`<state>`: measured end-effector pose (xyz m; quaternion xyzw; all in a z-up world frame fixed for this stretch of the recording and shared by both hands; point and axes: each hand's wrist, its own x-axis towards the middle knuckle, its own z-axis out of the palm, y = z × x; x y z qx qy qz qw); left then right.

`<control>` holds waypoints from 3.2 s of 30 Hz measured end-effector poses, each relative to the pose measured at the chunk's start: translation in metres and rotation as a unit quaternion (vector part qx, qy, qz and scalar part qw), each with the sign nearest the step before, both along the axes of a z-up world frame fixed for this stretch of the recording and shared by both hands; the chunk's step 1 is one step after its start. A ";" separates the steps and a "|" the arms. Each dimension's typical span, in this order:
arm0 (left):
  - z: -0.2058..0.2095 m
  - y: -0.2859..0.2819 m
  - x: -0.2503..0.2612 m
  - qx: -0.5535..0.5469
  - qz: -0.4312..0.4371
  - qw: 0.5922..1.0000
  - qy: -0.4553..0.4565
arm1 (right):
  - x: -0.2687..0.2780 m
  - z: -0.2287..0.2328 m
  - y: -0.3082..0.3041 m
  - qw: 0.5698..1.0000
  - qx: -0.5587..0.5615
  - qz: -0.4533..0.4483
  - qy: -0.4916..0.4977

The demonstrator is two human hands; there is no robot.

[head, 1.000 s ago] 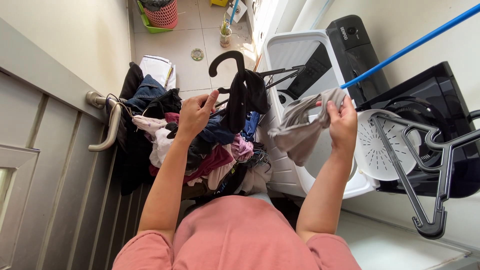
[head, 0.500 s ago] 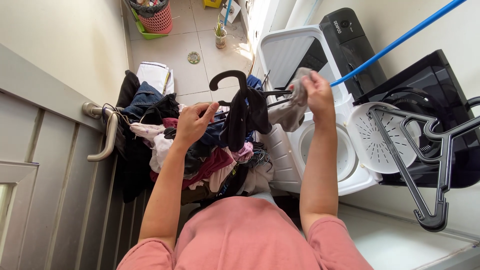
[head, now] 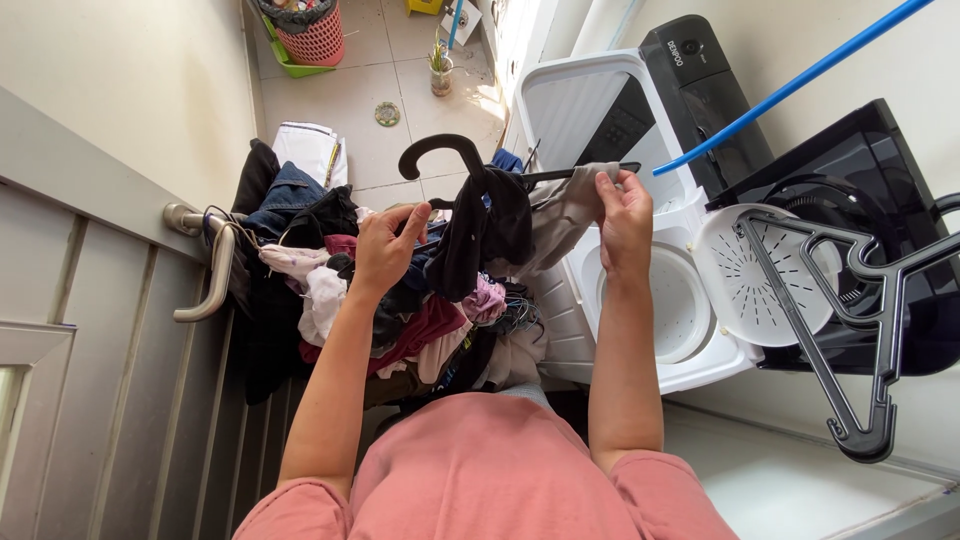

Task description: Washing clothes in a twin-tub washing machine and putting them on hangers.

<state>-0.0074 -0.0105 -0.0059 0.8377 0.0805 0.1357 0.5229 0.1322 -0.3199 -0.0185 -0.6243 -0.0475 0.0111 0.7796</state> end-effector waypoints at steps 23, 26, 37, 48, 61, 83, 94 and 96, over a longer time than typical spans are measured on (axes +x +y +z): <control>-0.004 0.000 0.000 0.060 -0.005 0.997 -0.048 | -0.036 0.042 -0.015 0.873 -0.392 -0.217 -0.194; 0.003 0.002 0.002 0.064 -0.023 0.997 -0.042 | -0.052 0.087 0.003 0.872 -0.389 -0.105 -0.279; -0.003 0.003 0.022 0.129 -0.033 0.990 -0.056 | -0.041 0.074 0.040 0.856 -0.369 0.256 -0.256; -0.035 0.013 0.027 0.223 0.106 0.960 -0.128 | -0.024 0.069 0.057 0.916 -0.362 0.129 -0.118; -0.076 0.016 0.026 0.187 0.086 0.979 0.003 | 0.050 0.060 0.097 0.933 -0.321 0.082 -0.142; 0.027 -0.058 0.032 -0.060 0.013 0.965 -0.256 | 0.001 0.068 0.053 0.955 -0.155 0.253 -0.025; 0.068 -0.024 0.019 0.298 0.082 0.922 -0.232 | -0.016 0.095 0.061 0.897 -0.256 0.348 -0.090; 0.069 -0.013 0.024 0.300 0.042 0.932 -0.199 | -0.013 0.091 0.064 0.880 -0.310 0.346 -0.102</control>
